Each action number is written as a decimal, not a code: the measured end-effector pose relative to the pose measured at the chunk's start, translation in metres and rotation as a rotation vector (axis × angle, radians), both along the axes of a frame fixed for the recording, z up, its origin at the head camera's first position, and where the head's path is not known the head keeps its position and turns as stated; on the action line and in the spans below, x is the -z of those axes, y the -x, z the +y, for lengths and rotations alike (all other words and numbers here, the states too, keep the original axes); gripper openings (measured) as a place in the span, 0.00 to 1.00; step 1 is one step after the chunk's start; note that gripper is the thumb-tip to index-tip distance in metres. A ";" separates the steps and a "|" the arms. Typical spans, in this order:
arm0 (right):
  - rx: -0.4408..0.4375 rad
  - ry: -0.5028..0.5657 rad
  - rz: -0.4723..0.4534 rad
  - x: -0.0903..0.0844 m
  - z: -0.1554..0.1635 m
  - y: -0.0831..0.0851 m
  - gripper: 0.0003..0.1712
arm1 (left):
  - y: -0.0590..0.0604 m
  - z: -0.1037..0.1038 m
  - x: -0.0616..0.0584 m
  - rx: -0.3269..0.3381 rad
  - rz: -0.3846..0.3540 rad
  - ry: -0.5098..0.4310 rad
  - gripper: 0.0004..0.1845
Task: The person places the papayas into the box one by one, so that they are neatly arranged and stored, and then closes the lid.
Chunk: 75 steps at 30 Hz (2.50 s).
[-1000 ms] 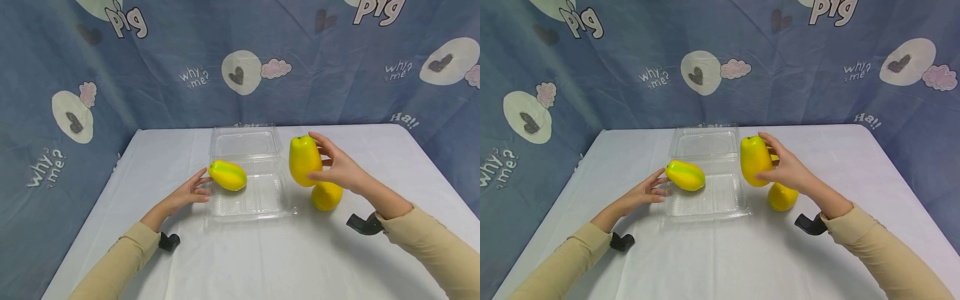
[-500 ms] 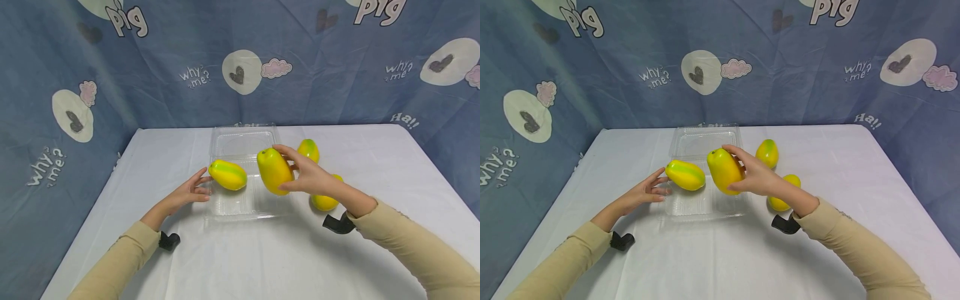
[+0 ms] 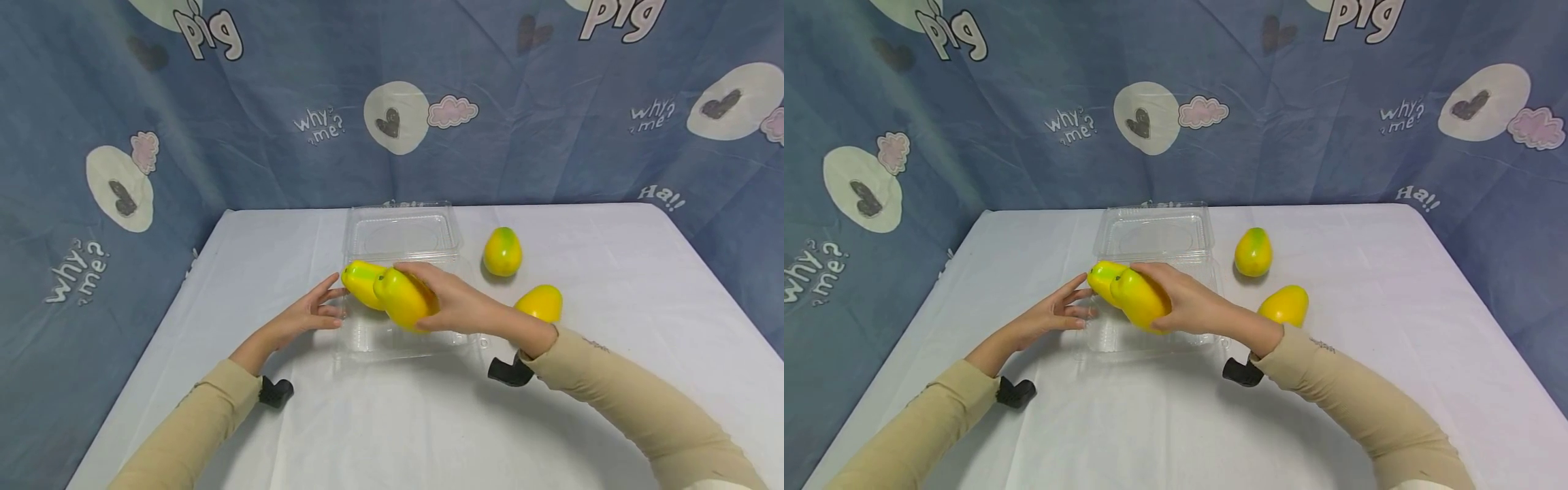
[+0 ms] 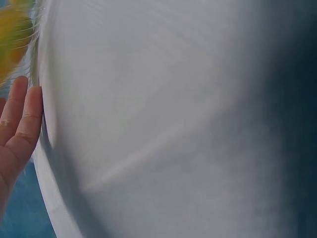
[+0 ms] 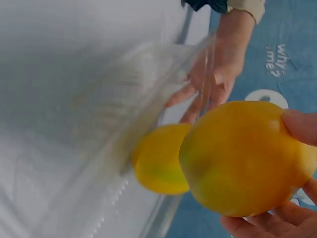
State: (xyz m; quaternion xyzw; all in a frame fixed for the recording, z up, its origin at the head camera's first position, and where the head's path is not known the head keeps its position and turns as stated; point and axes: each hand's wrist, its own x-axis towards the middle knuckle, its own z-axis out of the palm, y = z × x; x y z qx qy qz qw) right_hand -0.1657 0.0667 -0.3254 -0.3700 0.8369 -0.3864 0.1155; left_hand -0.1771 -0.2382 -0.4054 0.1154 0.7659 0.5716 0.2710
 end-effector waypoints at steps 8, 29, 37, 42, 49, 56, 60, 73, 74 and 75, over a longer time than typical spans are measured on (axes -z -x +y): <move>-0.040 -0.025 0.030 0.016 -0.018 0.001 0.45 | 0.001 -0.001 0.001 0.015 0.003 -0.012 0.49; -0.122 -0.024 0.037 0.049 -0.041 -0.002 0.43 | 0.001 -0.003 0.000 0.033 -0.014 -0.003 0.50; -0.135 -0.033 0.060 0.057 -0.042 -0.003 0.40 | 0.002 -0.004 0.001 0.043 -0.003 -0.003 0.50; -0.116 -0.027 0.095 0.057 -0.042 -0.004 0.39 | 0.001 -0.004 0.001 0.040 -0.006 -0.008 0.50; -0.074 -0.035 0.095 0.054 -0.040 -0.003 0.38 | 0.000 -0.003 0.000 0.033 -0.025 -0.020 0.51; 0.012 0.000 0.060 0.040 -0.022 0.002 0.39 | 0.000 -0.002 0.000 0.028 -0.031 -0.020 0.51; 0.078 -0.002 0.030 0.033 -0.007 0.005 0.39 | 0.000 -0.003 0.001 0.030 -0.029 -0.021 0.51; 0.268 0.063 -0.033 0.016 0.051 0.010 0.39 | 0.000 -0.002 0.000 0.025 -0.026 -0.018 0.50; 0.285 0.064 -0.033 0.016 0.056 0.011 0.39 | 0.000 -0.002 0.000 0.023 -0.026 -0.018 0.50; 0.303 0.064 -0.042 0.015 0.061 0.012 0.39 | -0.001 -0.002 0.000 0.023 -0.026 -0.017 0.50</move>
